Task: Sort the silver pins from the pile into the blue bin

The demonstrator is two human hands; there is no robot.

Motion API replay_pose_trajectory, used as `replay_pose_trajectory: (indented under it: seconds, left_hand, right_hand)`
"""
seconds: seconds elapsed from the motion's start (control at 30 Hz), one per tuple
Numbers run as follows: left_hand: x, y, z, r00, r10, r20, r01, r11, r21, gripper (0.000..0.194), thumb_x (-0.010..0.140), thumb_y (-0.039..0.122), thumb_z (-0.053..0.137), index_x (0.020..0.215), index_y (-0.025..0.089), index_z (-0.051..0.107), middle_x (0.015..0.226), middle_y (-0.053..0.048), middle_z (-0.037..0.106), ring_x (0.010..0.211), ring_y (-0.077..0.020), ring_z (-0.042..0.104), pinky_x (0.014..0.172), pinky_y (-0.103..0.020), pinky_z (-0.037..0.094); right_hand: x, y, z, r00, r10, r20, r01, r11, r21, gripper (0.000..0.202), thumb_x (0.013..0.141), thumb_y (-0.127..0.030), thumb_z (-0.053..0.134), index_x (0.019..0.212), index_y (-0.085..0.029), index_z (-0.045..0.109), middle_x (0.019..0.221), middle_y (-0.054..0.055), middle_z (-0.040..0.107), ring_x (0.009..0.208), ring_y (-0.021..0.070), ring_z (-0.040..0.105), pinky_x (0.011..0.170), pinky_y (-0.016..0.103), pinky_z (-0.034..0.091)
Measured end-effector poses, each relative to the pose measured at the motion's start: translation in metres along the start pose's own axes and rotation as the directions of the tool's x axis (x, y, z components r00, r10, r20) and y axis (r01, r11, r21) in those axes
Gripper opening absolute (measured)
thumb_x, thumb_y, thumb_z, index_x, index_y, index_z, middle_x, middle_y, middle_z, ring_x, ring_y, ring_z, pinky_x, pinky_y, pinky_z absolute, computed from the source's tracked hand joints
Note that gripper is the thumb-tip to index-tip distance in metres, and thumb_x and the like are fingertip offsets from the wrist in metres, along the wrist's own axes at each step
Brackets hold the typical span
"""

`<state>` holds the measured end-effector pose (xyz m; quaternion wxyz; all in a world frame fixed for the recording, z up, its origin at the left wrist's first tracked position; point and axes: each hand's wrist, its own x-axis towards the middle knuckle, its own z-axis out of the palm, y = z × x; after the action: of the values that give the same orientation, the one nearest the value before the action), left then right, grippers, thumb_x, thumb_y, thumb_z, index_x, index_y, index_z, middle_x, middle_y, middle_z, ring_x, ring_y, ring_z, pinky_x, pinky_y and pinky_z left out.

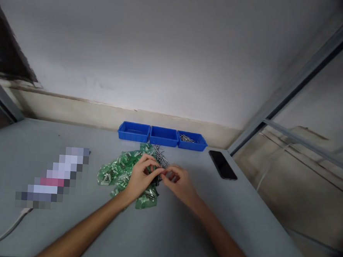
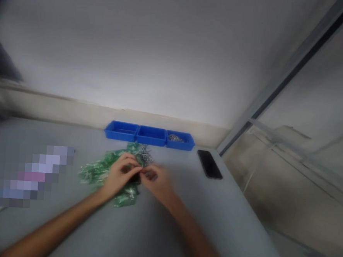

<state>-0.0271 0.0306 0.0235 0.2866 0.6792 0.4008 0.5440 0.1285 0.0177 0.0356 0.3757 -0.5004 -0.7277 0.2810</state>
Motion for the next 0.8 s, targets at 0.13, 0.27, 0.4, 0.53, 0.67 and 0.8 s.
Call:
replay_pose_trajectory:
  seconds: [0.13, 0.27, 0.4, 0.53, 0.67, 0.8]
  left_hand:
    - [0.003, 0.001, -0.004, 0.998, 0.019, -0.055, -0.020, 1.000, -0.016, 0.014, 0.072, 0.027, 0.068, 0.066, 0.016, 0.063, 0.081, -0.003, 0.051, 0.074, -0.0140, 0.053, 0.057, -0.022, 0.043]
    - [0.001, -0.006, 0.000, 0.998, 0.058, 0.009, -0.058, 0.998, 0.001, 0.015, 0.072, 0.027, 0.068, 0.065, 0.015, 0.062, 0.080, -0.002, 0.052, 0.069, -0.0122, 0.052, 0.058, -0.022, 0.044]
    - [-0.005, -0.014, 0.008, 0.993, 0.065, 0.098, -0.069, 0.997, 0.041, 0.015, 0.073, 0.026, 0.069, 0.084, 0.017, 0.065, 0.084, -0.002, 0.052, 0.063, -0.0098, 0.050, 0.060, -0.023, 0.044]
    - [-0.006, -0.018, 0.010, 0.996, 0.056, 0.067, -0.059, 0.997, 0.045, 0.012, 0.072, 0.028, 0.069, 0.075, 0.016, 0.067, 0.082, -0.003, 0.054, 0.065, -0.0116, 0.053, 0.060, -0.024, 0.045]
    - [-0.004, -0.019, 0.006, 0.994, 0.108, 0.030, -0.109, 0.993, 0.041, 0.012, 0.079, 0.025, 0.061, 0.075, 0.018, 0.070, 0.083, -0.004, 0.058, 0.078, -0.0156, 0.057, 0.068, -0.026, 0.047]
    - [-0.003, -0.017, 0.005, 0.992, 0.127, 0.002, -0.127, 0.989, 0.070, 0.016, 0.084, 0.022, 0.055, 0.081, 0.018, 0.070, 0.087, -0.005, 0.059, 0.082, -0.0161, 0.058, 0.075, -0.028, 0.047]
  right_hand:
    - [0.002, 0.003, -0.005, 0.998, 0.045, -0.033, -0.040, 0.990, 0.136, 0.017, 0.074, -0.035, 0.061, 0.073, -0.018, 0.064, 0.072, 0.001, 0.062, 0.052, 0.0091, 0.054, 0.045, 0.019, 0.041]
    - [0.003, 0.008, -0.004, 0.979, 0.191, -0.071, -0.165, 0.945, 0.281, 0.028, 0.073, -0.044, 0.060, 0.079, -0.017, 0.062, 0.059, 0.000, 0.058, 0.046, 0.0091, 0.049, 0.042, 0.019, 0.037]
    - [0.011, 0.026, -0.008, 0.957, 0.282, -0.063, -0.244, 0.905, 0.349, 0.035, 0.072, -0.049, 0.060, 0.081, -0.015, 0.061, 0.047, -0.004, 0.049, 0.042, 0.0084, 0.044, 0.041, 0.020, 0.034]
    - [0.029, 0.056, -0.024, 0.928, 0.330, -0.171, -0.267, 0.912, 0.312, 0.039, 0.071, -0.047, 0.060, 0.087, -0.012, 0.064, 0.050, -0.002, 0.054, 0.042, 0.0084, 0.046, 0.041, 0.020, 0.036]
    - [0.050, 0.079, -0.046, 0.929, 0.306, -0.210, -0.258, 0.939, 0.225, 0.034, 0.063, -0.043, 0.068, 0.075, -0.011, 0.068, 0.056, 0.004, 0.062, 0.043, 0.0115, 0.053, 0.038, 0.021, 0.039]
    - [0.074, 0.085, -0.069, 0.919, 0.262, -0.295, -0.204, 0.956, 0.213, 0.036, 0.066, -0.042, 0.066, 0.085, -0.011, 0.068, 0.072, 0.009, 0.068, 0.049, 0.0122, 0.058, 0.042, 0.022, 0.045]
